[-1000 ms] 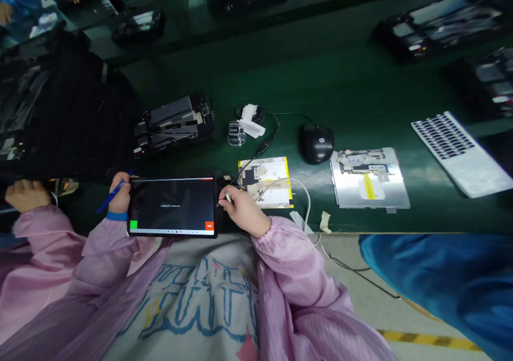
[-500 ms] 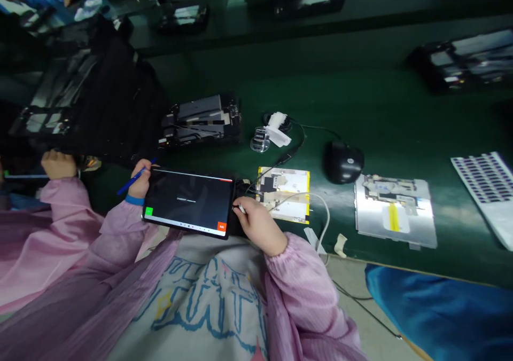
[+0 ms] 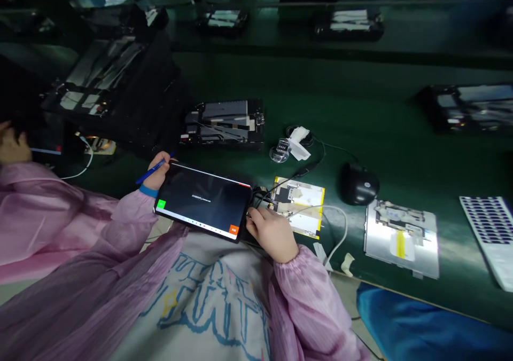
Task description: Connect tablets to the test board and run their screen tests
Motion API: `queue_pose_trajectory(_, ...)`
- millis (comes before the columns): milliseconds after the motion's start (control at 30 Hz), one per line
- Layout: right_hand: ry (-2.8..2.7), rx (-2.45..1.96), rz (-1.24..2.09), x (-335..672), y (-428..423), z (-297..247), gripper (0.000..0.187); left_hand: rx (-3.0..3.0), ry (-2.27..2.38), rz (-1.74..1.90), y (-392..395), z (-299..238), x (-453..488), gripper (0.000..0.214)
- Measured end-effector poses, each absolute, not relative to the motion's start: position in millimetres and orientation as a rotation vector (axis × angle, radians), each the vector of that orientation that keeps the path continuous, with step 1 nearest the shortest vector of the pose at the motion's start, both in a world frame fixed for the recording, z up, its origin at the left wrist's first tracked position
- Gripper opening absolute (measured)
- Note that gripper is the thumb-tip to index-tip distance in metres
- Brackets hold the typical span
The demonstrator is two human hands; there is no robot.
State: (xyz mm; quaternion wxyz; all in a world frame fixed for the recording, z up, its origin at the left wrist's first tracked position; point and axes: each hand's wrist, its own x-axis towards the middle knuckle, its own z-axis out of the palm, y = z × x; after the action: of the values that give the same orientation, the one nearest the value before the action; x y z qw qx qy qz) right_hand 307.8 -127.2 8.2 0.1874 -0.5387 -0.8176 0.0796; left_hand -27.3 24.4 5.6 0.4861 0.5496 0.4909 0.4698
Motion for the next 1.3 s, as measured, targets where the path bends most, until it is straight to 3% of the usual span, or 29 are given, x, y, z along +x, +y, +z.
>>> queue_pose_trajectory(167, -2.238, -1.551, 0.139, 311, -125, 17, 0.015, 1.329, 1.156, 1.140, 23, 5, -27, 0.044)
queue_pose_trajectory(367, -1.551, -1.761, 0.382, 340, -94, 38, 0.020, 1.313, 1.121, 1.163, 24, 5, -27, 0.042)
queue_pose_trajectory(433, -1.470, -1.729, 0.466, 344, -71, 35, 0.030, 1.332, 1.125, 1.161, 25, 4, -28, 0.042)
queue_pose_trajectory(533, -1.648, -1.579, 0.637, 343, -39, 20, 0.061, 1.378, 1.142, 1.152, 25, 3, -30, 0.041)
queue_pose_trajectory(633, -1.855, -1.546, 0.617, 338, -29, 9, 0.071, 1.412, 1.153, 1.143, 23, 4, -30, 0.039)
queue_pose_trajectory(800, -1.799, -1.542, 0.371, 303, -73, 37, 0.059, 1.457, 1.189, 1.112, 19, 8, -27, 0.042)
queue_pose_trajectory(1033, -2.436, -0.942, 0.631, 183, -134, 62, 0.049, 1.477, 1.184, 1.088, 15, 8, -23, 0.048)
queue_pose_trajectory(1300, -2.472, -0.953, 0.560, 137, -125, 50, 0.048, 1.508, 1.183, 1.064, 10, 10, -23, 0.047)
